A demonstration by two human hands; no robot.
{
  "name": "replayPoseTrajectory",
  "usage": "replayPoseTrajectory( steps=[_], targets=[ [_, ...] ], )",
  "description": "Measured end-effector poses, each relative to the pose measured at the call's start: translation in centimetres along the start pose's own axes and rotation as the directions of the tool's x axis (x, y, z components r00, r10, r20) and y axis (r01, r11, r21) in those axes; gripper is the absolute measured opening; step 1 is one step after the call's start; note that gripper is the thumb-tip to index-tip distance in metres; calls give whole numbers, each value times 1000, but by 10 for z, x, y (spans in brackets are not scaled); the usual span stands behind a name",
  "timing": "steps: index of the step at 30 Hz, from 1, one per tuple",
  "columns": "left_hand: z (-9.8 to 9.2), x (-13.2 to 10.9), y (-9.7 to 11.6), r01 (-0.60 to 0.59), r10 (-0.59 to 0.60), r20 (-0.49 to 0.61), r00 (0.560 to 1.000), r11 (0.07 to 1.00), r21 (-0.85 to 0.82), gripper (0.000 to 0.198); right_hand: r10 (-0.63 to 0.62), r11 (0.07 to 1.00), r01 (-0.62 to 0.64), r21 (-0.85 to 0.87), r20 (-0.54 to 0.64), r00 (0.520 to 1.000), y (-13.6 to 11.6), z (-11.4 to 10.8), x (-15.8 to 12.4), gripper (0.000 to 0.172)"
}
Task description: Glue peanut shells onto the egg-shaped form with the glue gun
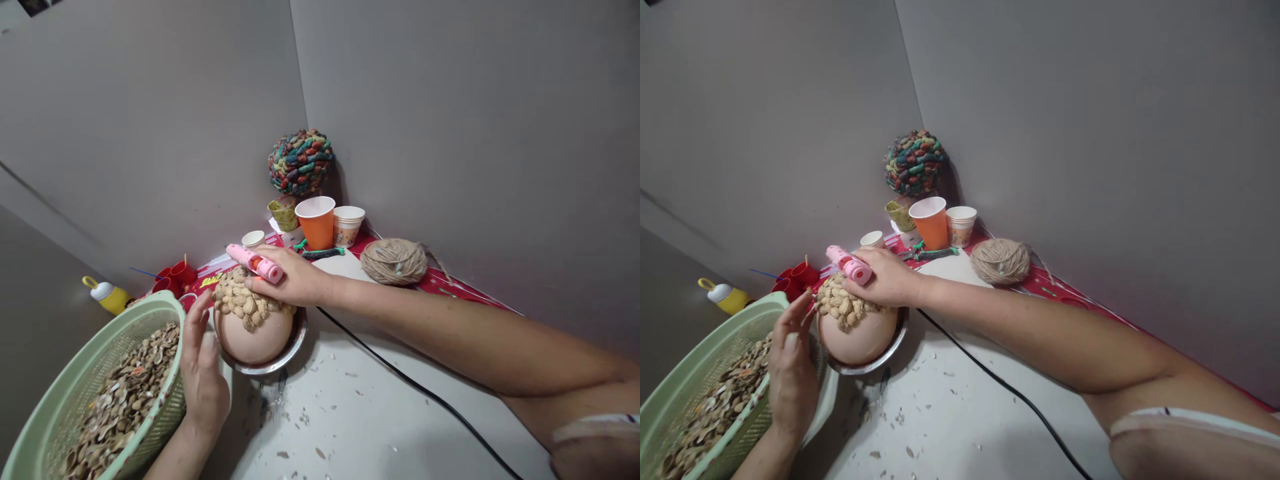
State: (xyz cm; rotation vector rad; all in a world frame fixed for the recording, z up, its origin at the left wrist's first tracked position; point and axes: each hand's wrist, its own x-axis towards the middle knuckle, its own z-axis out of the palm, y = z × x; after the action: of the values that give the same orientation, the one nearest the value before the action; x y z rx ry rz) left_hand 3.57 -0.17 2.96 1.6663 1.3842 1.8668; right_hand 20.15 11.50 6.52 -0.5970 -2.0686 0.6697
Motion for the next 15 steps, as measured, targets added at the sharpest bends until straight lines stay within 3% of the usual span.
replayPoseTrajectory(
  steps=[4, 7, 10, 12, 15],
  targets=[
    [-1, 4, 13, -112, 75, -183, 980, 974, -199, 37, 0, 1000, 0, 14, -12, 1000, 0, -2, 0, 22],
    [-2, 6, 23, -137, 78, -218, 973, 954, -267, 39, 4, 1000, -2, 28, -38, 999, -1, -5, 2, 24],
    [-2, 5, 20, -53, -4, -207, 978, 960, -274, 41, 32, 996, -25, 83, -83, 996, -1, -11, 6, 22],
    [-1, 4, 13, 62, -114, -186, 976, 962, -264, 44, 79, 984, -60, 165, -116, 990, 0, -15, 8, 21],
    [1, 0, 0, 221, -246, -116, 962, 956, -192, 54, 220, 941, -176, 289, -126, 967, 3, -21, 11, 32]
  ],
)
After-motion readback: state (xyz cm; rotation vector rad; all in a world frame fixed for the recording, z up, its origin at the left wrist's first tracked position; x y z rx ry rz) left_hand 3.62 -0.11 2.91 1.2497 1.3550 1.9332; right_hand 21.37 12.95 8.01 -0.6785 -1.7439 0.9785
